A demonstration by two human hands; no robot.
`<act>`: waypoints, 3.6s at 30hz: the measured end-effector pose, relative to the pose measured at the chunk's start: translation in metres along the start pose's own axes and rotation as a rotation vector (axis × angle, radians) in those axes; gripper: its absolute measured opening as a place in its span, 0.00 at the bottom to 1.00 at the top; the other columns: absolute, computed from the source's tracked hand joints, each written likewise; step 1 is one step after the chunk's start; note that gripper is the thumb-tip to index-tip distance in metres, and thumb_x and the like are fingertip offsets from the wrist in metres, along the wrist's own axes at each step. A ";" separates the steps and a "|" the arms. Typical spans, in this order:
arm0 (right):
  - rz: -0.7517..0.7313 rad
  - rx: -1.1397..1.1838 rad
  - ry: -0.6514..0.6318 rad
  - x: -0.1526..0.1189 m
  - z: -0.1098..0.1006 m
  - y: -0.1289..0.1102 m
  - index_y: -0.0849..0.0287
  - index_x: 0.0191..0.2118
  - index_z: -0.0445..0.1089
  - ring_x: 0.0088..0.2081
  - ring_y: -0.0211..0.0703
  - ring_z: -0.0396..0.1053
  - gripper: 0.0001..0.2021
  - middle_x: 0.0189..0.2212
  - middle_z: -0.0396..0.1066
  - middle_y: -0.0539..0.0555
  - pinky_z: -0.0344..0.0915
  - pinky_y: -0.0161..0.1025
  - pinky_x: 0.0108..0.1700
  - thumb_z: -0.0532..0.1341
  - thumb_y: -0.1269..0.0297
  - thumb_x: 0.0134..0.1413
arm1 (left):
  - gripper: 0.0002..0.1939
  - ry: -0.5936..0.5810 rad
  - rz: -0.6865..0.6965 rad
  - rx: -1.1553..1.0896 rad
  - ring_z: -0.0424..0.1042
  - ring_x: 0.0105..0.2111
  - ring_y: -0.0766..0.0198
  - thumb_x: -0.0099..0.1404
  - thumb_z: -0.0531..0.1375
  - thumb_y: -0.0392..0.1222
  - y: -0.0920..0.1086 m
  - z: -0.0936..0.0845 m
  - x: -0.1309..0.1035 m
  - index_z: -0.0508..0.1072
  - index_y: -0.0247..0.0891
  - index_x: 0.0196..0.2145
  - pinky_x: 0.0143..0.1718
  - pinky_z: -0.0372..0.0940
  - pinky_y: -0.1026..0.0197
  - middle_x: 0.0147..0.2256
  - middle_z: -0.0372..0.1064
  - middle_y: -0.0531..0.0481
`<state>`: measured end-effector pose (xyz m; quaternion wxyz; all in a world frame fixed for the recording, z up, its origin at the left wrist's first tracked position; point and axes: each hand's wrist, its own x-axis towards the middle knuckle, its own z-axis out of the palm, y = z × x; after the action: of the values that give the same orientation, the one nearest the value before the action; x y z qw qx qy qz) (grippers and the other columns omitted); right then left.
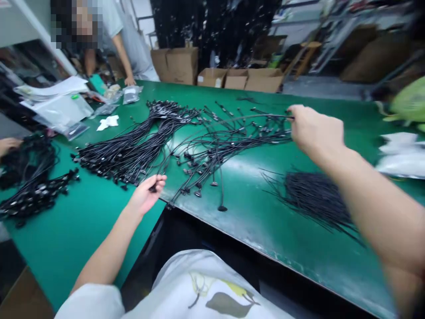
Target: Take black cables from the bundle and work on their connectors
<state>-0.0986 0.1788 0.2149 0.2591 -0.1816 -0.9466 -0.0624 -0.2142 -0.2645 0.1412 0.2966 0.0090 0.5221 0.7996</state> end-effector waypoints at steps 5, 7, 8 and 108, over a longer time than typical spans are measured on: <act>-0.460 -0.097 -0.483 -0.097 -0.044 -0.084 0.61 0.36 0.68 0.19 0.35 0.60 0.09 0.30 0.70 0.57 0.41 0.35 0.22 0.51 0.73 0.61 | 0.16 -0.302 0.272 0.585 0.68 0.52 0.55 0.67 0.58 0.44 -0.022 0.047 -0.003 0.74 0.38 0.50 0.52 0.65 0.56 0.53 0.68 0.42; -0.562 0.054 -0.563 -0.120 -0.060 -0.118 0.60 0.36 0.68 0.23 0.36 0.64 0.09 0.30 0.70 0.55 0.42 0.35 0.23 0.52 0.70 0.63 | 0.19 -0.481 0.418 0.804 0.60 0.59 0.53 0.68 0.57 0.45 -0.038 0.070 -0.012 0.70 0.40 0.55 0.62 0.53 0.51 0.58 0.64 0.43; -0.576 0.101 -0.556 -0.125 -0.065 -0.129 0.60 0.36 0.68 0.25 0.37 0.66 0.09 0.30 0.71 0.55 0.43 0.35 0.24 0.52 0.68 0.65 | 0.20 -0.590 0.416 0.852 0.61 0.58 0.54 0.69 0.56 0.44 -0.046 0.079 -0.017 0.69 0.41 0.57 0.62 0.51 0.51 0.56 0.66 0.43; 0.436 2.225 -0.437 -0.235 -0.021 -0.143 0.59 0.29 0.59 0.20 0.30 0.59 0.23 0.18 0.59 0.43 0.68 0.37 0.35 0.59 0.42 0.56 | 0.29 -0.818 -0.617 0.019 0.59 0.19 0.68 0.63 0.55 0.67 -0.160 0.128 -0.105 0.71 0.33 0.38 0.26 0.55 0.62 0.20 0.58 0.55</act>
<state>0.0455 -0.0312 0.1085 0.1118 -0.0192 -0.4512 0.8852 -0.0115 -0.1649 0.0961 0.6988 0.1695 0.3488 0.6011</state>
